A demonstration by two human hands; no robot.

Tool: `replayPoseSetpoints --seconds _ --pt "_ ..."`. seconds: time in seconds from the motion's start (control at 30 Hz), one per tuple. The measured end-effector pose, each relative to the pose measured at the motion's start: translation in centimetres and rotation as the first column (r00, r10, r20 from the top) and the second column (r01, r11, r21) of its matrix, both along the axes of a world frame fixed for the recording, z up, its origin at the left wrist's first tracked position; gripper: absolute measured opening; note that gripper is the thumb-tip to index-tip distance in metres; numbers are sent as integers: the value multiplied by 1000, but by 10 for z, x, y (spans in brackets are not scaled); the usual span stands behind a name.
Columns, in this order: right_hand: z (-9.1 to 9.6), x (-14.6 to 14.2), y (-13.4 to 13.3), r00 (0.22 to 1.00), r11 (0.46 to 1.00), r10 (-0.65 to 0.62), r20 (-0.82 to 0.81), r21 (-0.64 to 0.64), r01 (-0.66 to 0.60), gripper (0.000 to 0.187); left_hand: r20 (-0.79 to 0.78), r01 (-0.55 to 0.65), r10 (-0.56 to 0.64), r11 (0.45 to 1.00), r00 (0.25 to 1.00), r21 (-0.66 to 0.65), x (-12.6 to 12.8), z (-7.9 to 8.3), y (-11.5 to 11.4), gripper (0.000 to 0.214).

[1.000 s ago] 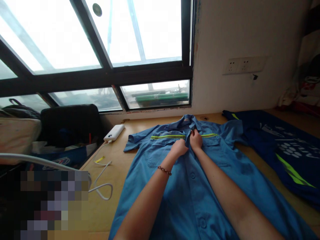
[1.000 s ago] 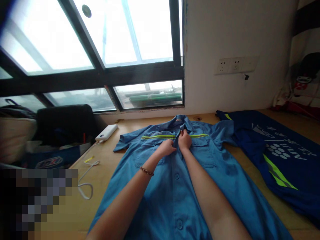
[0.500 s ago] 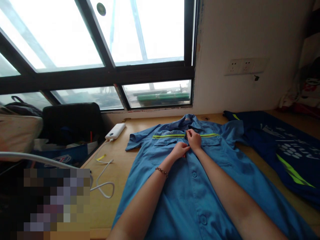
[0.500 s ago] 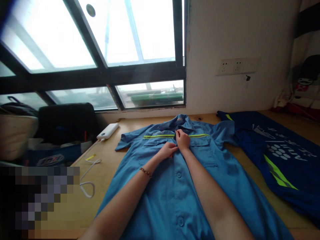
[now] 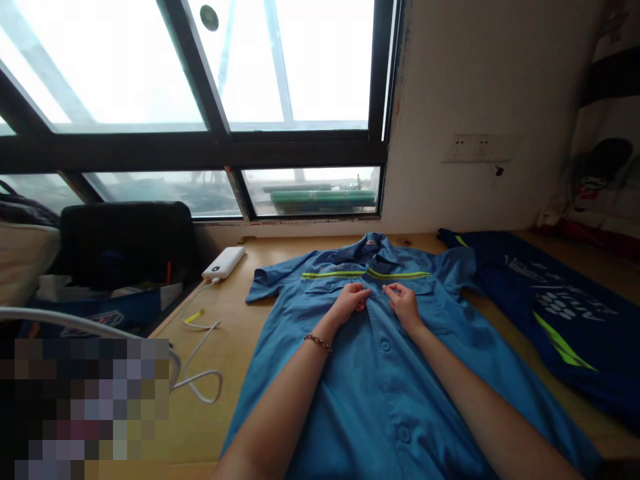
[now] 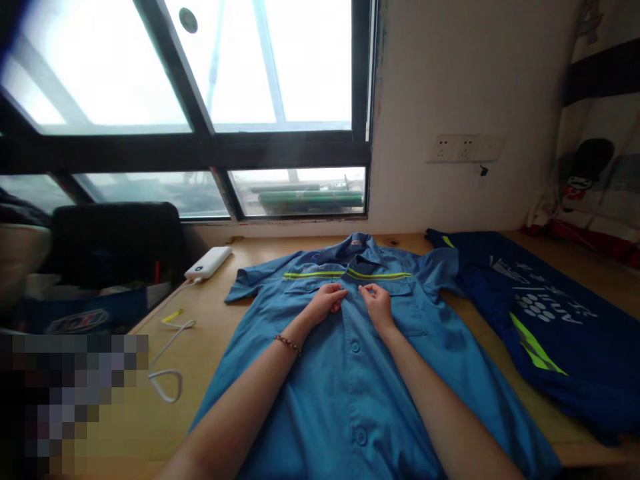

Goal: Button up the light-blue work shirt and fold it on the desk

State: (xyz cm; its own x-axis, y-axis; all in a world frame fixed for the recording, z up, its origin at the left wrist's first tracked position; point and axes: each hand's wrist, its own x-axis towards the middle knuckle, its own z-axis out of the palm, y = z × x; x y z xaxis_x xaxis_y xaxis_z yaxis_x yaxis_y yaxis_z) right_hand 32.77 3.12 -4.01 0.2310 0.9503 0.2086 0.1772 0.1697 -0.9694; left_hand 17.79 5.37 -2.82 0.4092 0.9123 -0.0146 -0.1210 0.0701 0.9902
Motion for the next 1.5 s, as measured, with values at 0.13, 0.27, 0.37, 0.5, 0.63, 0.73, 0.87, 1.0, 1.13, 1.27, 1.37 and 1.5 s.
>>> replayPoseSetpoints --seconds 0.13,0.27,0.37,0.5,0.63,0.73,0.87,1.0,1.13,1.27,1.37,1.5 --pt "-6 6 3 998 999 40 52 28 -41 26 -4 -6 7 999 1000 33 1 1 -1 28" --pt "2 -1 -2 984 991 57 166 112 -77 20 -17 -1 2 999 1000 50 1 0 -1 29" --pt "7 -6 -9 974 990 32 224 126 -62 19 -17 1 0 998 1000 55 0 0 0 29" --pt "11 -8 -14 959 989 -36 280 150 -7 17 -5 5 -4 998 1000 59 0 -1 0 29" --pt "10 -8 -12 984 990 -27 175 140 2 18 3 -2 1 999 1000 55 0 -2 1 30" --pt "8 -8 -10 998 999 22 -58 50 -19 27 2 -12 12 999 1000 44 1 -4 2 31" --pt "7 -8 -10 959 987 48 -279 -134 -89 37 -34 -12 14 999 999 51 3 -4 2 32" --pt "6 -6 -11 937 978 60 -343 -167 -124 37 -47 -24 27 997 999 67 4 -6 3 29" --pt "4 -5 -8 925 978 74 -373 -153 -140 36 -41 -16 18 998 999 64 3 -8 4 23" --pt "4 -2 -6 929 980 56 -365 -159 -122 32 4 11 -11 999 1000 31 1 -10 4 11" --pt "5 0 -5 928 978 36 -372 -179 -109 29 -15 21 -20 998 1000 65 1 -11 4 26" --pt "7 1 -5 924 975 5 -382 -202 -89 26 -56 9 0 989 998 144 4 -12 3 33"
